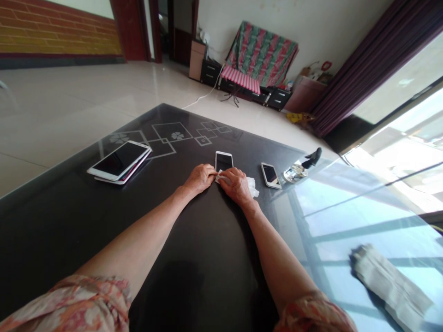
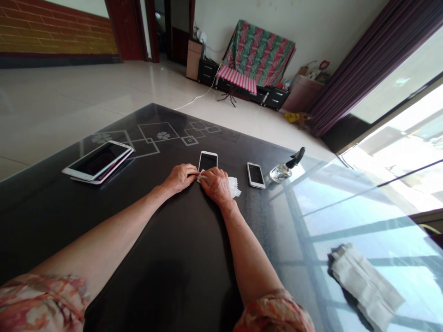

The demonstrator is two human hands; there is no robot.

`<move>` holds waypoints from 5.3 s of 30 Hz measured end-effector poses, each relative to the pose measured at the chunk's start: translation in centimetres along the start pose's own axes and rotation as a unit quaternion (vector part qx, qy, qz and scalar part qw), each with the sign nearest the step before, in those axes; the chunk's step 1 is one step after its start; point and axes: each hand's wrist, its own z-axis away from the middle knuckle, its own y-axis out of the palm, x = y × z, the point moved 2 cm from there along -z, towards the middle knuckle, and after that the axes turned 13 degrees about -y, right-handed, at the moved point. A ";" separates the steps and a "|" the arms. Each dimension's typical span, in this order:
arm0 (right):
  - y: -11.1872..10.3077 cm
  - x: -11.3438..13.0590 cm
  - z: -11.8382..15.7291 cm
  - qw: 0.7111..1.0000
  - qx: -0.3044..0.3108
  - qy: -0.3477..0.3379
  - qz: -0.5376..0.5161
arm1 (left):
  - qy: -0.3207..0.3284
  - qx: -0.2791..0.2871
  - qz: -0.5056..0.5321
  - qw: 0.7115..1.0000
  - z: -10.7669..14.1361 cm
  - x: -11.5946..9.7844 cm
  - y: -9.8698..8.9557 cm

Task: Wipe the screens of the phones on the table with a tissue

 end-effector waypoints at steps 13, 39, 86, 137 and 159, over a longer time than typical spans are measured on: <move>-0.7 -0.6 0.2 1.000 -0.003 0.024 -0.001 | 0.008 -0.010 0.010 1.000 -0.1 0.6 0.2; -1.8 -4.0 1.2 0.987 0.023 -0.077 -0.137 | 0.002 -0.021 0.012 1.000 0.0 0.1 0.0; -2.0 -1.8 -0.1 0.984 0.091 -0.150 0.021 | -0.001 -0.030 0.001 1.000 0.3 -0.2 0.0; -1.4 -0.6 -0.2 0.990 0.056 -0.127 0.017 | -0.018 -0.028 0.022 0.999 0.4 -0.1 -0.4; -0.6 -0.2 -1.3 0.989 0.054 -0.138 -0.004 | -0.045 -0.004 0.014 0.999 0.4 -0.6 -0.8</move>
